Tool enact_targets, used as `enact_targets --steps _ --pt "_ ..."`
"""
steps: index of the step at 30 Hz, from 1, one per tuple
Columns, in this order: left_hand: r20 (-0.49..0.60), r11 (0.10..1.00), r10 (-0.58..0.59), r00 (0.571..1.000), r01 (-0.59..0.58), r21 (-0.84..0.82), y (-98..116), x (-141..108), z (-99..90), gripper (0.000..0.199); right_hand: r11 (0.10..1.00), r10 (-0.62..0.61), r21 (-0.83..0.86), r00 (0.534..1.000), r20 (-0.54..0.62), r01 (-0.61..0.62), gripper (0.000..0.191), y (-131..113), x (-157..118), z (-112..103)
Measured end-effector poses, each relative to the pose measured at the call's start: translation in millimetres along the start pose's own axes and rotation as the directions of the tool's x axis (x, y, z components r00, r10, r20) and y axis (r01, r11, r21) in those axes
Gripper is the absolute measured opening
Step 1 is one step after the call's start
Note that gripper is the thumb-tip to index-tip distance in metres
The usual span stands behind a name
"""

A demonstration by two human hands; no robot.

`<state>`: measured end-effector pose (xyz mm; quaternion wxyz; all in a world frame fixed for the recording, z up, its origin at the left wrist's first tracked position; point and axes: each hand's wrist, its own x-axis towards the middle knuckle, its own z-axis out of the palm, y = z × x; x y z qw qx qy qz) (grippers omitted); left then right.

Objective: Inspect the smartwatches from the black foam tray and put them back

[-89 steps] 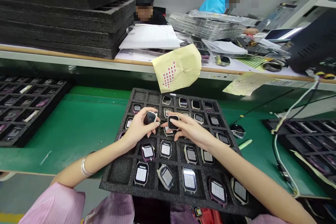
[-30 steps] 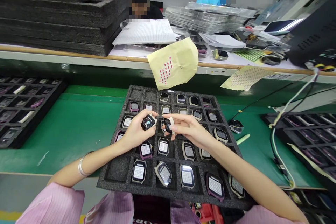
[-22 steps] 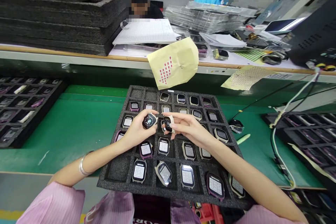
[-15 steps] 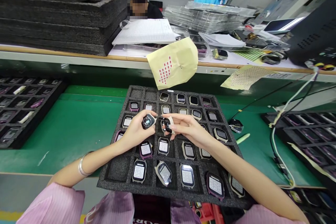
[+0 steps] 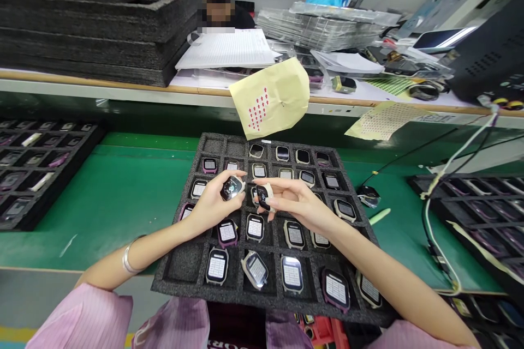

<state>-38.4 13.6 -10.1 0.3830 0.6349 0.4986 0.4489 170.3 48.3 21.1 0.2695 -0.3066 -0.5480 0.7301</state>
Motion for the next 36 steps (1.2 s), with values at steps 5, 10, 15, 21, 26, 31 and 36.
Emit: enact_targets --steps 5,10,15,21,26,31,36 --pt "-0.014 0.998 -0.033 0.999 0.032 -0.046 -1 0 1.7 0.028 0.999 0.043 0.024 0.999 0.012 -0.044 0.044 4 2 -2" --pt "0.114 0.895 -0.225 0.968 0.252 -0.369 -1 1 6.3 0.046 0.988 0.063 0.137 0.998 0.021 -0.065 0.047 5 5 -5" --pt "0.159 0.708 -0.285 0.945 0.32 -0.629 0 4 7.9 0.044 0.976 0.076 0.206 0.996 -0.046 -0.065 0.039 11 7 -8" --pt "0.184 0.67 -0.277 0.943 0.327 -0.667 -1 3 7.8 0.041 0.986 0.024 0.166 0.99 -0.137 -0.001 0.046 18 8 -7" --pt "0.183 0.711 -0.237 0.954 0.299 -0.636 -5 4 8.1 0.041 0.994 0.013 0.113 0.993 -0.121 0.0 0.054 18 6 -6" --pt "0.173 0.754 -0.205 0.963 0.268 -0.599 -6 2 7.6 0.038 0.996 0.0 0.092 0.994 -0.107 0.01 0.054 19 5 -7" --pt "0.182 0.775 -0.175 0.968 0.25 -0.581 -6 1 7.7 0.035 0.998 -0.019 0.061 0.993 -0.113 0.026 0.052 21 6 -7"
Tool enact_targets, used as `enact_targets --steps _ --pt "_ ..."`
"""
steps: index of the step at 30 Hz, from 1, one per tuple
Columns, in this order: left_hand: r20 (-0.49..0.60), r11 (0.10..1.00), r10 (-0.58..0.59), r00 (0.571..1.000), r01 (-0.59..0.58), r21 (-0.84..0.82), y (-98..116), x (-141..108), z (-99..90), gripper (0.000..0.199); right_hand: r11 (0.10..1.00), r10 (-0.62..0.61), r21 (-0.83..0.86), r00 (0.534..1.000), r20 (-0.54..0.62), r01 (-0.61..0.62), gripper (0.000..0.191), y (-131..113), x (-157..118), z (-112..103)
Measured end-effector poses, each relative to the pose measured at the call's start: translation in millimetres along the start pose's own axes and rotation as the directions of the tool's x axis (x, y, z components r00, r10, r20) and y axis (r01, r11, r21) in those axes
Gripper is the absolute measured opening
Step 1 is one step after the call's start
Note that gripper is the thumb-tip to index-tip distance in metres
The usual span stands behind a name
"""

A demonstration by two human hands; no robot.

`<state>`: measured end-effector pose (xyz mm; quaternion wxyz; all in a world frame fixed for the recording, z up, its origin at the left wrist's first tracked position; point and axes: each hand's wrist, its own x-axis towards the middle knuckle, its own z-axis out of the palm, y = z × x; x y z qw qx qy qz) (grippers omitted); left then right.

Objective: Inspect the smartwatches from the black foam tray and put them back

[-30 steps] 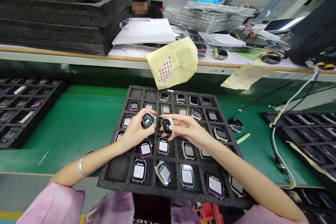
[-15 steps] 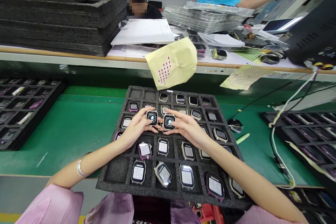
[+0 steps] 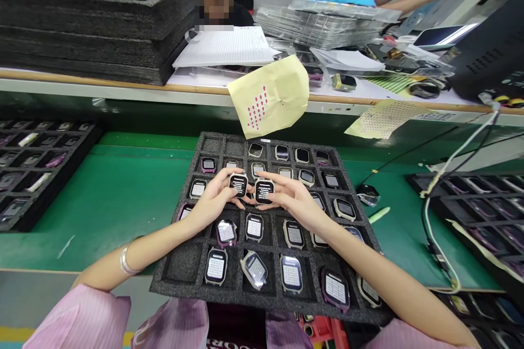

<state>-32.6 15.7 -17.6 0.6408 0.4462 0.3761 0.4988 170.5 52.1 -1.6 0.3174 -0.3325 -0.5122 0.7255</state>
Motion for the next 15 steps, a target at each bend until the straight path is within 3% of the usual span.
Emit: enact_targets --steps 6,15 --pt "0.014 1.0 -0.002 1.0 0.001 0.015 0.7 0.0 1.4 0.035 0.997 -0.031 -0.076 0.999 -0.025 0.029 0.049 1.9 1.2 2.2" --pt "0.021 0.999 0.01 1.0 -0.01 0.038 2.4 -1.1 2.0 0.034 0.997 -0.063 -0.054 0.997 -0.055 0.06 0.033 1.5 -0.6 2.2"
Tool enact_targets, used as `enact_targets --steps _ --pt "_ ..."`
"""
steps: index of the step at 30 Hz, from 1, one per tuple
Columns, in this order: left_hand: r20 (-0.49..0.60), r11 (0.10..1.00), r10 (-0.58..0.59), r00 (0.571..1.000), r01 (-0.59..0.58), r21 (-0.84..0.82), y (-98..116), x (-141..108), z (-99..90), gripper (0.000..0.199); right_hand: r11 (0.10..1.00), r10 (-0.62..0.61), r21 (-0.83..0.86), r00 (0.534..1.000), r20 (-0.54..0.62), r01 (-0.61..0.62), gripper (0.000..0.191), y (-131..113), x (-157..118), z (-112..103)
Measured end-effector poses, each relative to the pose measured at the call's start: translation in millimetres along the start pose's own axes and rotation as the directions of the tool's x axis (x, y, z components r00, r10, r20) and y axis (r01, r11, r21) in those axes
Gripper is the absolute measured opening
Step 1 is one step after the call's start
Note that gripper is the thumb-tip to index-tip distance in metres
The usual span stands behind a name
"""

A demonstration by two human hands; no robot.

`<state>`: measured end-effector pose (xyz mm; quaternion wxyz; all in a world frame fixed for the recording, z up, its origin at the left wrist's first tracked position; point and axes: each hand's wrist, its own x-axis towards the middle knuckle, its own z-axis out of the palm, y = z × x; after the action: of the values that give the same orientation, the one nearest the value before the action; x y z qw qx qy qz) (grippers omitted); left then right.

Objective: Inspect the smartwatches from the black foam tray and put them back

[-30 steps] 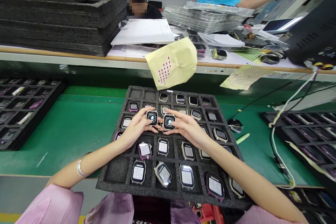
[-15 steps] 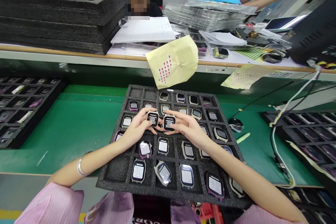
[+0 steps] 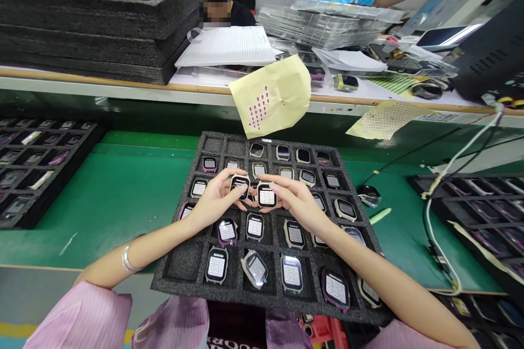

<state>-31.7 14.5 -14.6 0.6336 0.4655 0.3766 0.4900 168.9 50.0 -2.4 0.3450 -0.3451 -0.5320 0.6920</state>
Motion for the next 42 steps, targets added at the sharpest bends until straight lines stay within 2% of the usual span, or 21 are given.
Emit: enact_targets --steps 9,14,16,17,18,19,20,21,23,26,28,29,30,33,35,38,40,42 --pt "-0.035 1.0 -0.006 0.999 0.005 -0.007 2 1 -0.8 0.036 1.0 -0.003 -0.018 1.0 0.023 0.003 0.035 -4 -1 1" --pt "-0.037 0.999 -0.021 0.999 0.02 -0.025 3 0 0.2 0.04 0.99 0.025 -0.141 0.986 0.163 -0.001 0.068 -7 7 -10" --pt "-0.031 1.0 -0.012 0.999 0.012 -0.009 4 -1 -0.3 0.047 0.969 0.004 -0.244 0.983 0.184 0.042 0.069 -6 21 -16" --pt "-0.028 1.0 -0.004 1.0 0.004 -0.001 5 -1 -1.3 0.054 0.929 -0.022 -0.36 0.983 0.181 0.087 0.065 -6 31 -19" --pt "-0.033 1.0 0.006 0.999 -0.006 0.006 6 -1 -3.1 0.061 0.848 -0.061 -0.511 0.983 0.171 0.142 0.06 -6 42 -21" --pt "-0.043 1.0 0.02 0.999 -0.019 0.013 7 1 -6.0 0.067 0.728 -0.108 -0.659 0.981 0.163 0.19 0.054 -6 56 -22" --pt "-0.058 0.999 0.039 0.998 -0.037 0.024 10 4 -10.1 0.07 0.559 -0.172 -0.798 0.973 0.157 0.227 0.049 -6 71 -22" --pt "-0.079 0.997 0.068 0.995 -0.065 0.045 12 9 -15.4 0.071 0.444 -0.218 -0.864 0.964 0.153 0.238 0.047 -6 86 -22" --pt "-0.121 0.981 0.153 0.981 -0.136 0.137 18 26 -29.5 0.067 0.33 -0.264 -0.909 0.949 0.172 0.256 0.046 -4 117 -20" --pt "-0.131 0.879 0.284 0.95 -0.203 0.433 26 62 -57.2 0.055 0.228 -0.268 -0.934 0.94 0.211 0.275 0.047 1 148 -14" --pt "-0.104 0.708 0.33 0.938 -0.173 0.685 28 87 -75.9 0.049 0.161 -0.269 -0.946 0.935 0.232 0.281 0.048 4 153 -13" --pt "-0.084 0.59 0.341 0.936 -0.143 0.794 27 97 -84.2 0.047 0.13 -0.269 -0.95 0.932 0.243 0.285 0.049 3 151 -15" --pt "-0.07 0.532 0.339 0.938 -0.13 0.837 26 105 -91.2 0.046 0.101 -0.27 -0.952 0.929 0.253 0.288 0.049 2 146 -18" --pt "-0.01 0.426 0.296 0.955 -0.123 0.896 21 116 -104.0 0.039 0.029 -0.271 -0.968 0.934 0.232 0.249 0.037 -6 122 -36" --pt "0.037 0.368 0.249 0.968 -0.13 0.921 19 114 -106.4 0.036 -0.007 -0.272 -0.985 0.948 0.166 0.17 0.028 -13 105 -54" --pt "0.065 0.28 0.201 0.977 -0.121 0.952 23 110 -100.7 0.033 -0.04 -0.261 -0.998 0.964 0.059 0.05 0.026 -20 89 -80" --pt "0.057 0.227 0.199 0.978 -0.103 0.968 29 107 -87.4 0.032 -0.038 -0.249 -0.999 0.968 0.03 0.022 0.026 -22 86 -92" --pt "0.063 0.187 0.206 0.977 -0.103 0.977 36 105 -65.1 0.026 -0.017 -0.246 -0.999 0.968 0.043 0.04 0.027 -24 87 -98"
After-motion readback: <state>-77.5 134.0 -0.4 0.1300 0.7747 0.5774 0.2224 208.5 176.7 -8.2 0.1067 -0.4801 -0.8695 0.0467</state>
